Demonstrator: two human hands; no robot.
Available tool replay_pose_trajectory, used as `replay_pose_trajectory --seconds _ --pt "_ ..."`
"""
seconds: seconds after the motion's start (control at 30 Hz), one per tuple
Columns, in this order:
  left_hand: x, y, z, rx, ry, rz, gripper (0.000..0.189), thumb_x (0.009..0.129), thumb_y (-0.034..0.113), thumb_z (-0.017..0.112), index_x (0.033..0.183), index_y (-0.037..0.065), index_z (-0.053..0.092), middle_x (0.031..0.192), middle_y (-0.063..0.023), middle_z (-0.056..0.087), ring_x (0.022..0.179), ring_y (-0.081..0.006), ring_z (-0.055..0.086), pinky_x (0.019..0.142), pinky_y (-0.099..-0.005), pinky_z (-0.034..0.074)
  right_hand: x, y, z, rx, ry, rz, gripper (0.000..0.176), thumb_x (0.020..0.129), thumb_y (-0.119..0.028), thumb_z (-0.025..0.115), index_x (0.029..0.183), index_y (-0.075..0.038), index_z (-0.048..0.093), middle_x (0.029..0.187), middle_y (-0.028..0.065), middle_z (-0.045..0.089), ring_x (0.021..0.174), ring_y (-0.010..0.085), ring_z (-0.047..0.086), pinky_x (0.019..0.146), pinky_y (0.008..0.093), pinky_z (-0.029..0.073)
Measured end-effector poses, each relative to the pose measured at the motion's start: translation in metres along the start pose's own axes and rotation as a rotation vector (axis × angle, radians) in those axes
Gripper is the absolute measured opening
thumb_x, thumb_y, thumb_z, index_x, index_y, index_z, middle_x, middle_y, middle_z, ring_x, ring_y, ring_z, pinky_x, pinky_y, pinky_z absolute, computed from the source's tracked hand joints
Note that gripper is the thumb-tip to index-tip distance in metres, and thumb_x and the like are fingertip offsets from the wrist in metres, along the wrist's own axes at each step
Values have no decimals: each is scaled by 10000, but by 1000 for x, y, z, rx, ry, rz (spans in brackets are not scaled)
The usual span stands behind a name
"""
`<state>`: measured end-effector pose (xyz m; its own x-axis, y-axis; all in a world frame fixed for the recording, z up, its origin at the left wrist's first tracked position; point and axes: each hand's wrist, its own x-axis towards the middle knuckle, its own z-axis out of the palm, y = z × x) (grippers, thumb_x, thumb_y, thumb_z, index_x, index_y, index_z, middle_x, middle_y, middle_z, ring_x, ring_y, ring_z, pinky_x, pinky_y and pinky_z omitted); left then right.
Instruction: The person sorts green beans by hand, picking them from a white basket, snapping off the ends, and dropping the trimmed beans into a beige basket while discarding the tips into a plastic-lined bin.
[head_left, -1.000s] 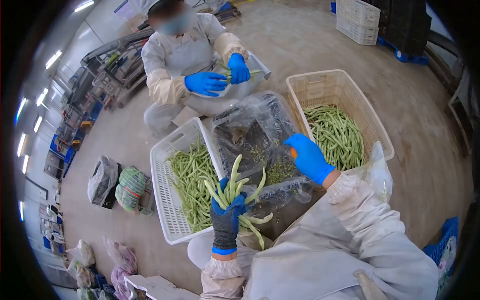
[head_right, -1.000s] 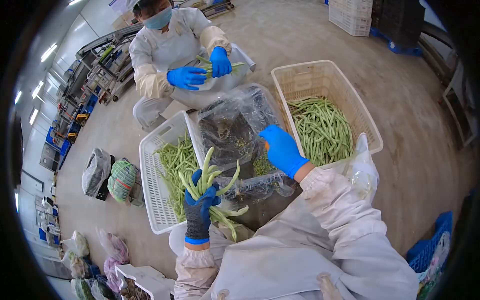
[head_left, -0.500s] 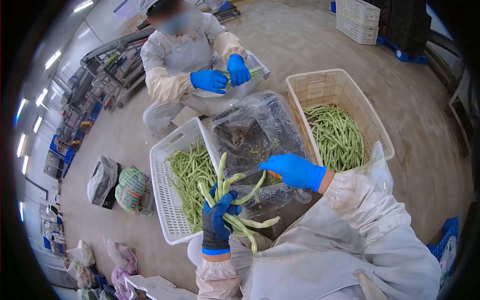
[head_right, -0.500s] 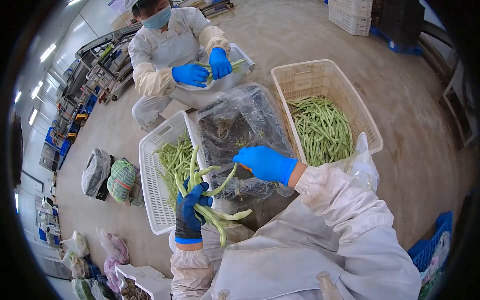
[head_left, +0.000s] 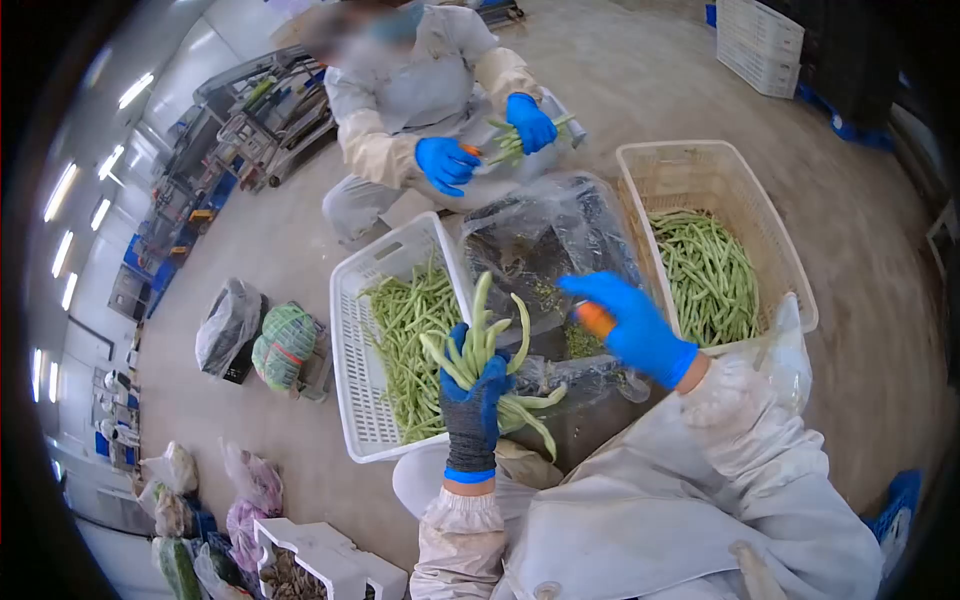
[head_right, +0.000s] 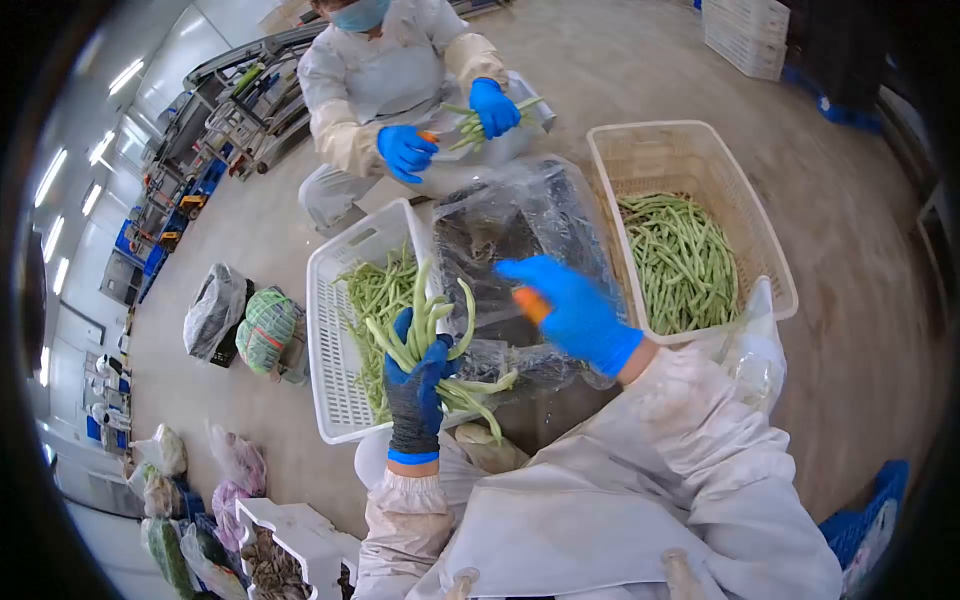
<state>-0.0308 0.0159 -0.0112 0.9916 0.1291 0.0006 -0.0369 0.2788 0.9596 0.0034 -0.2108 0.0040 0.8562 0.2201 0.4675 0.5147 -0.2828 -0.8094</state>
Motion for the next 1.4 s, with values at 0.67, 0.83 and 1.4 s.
replay_pose_trajectory --seconds 0.67,0.83,1.4 --pt "-7 -18 -3 361 -134 25 658 763 59 687 1339 64 369 1088 -103 567 839 -140 603 632 -261 538 41 10 50 66 -651 36 292 869 -151 514 1137 -74 602 950 163 510 852 353 553 737 421 446" --pt "-10 -2 3 385 -203 -152 706 776 81 669 1376 18 303 1178 -114 545 936 -146 582 738 -256 501 40 -11 45 -151 -706 24 230 861 -144 534 1064 -79 621 937 142 516 843 334 557 730 418 450" --pt "1 -32 -17 14 11 -156 488 807 54 624 1258 25 437 949 -76 597 697 -141 590 565 -251 501 39 68 34 -450 333 96 227 772 -35 561 994 -18 606 987 210 539 903 370 542 790 393 442"
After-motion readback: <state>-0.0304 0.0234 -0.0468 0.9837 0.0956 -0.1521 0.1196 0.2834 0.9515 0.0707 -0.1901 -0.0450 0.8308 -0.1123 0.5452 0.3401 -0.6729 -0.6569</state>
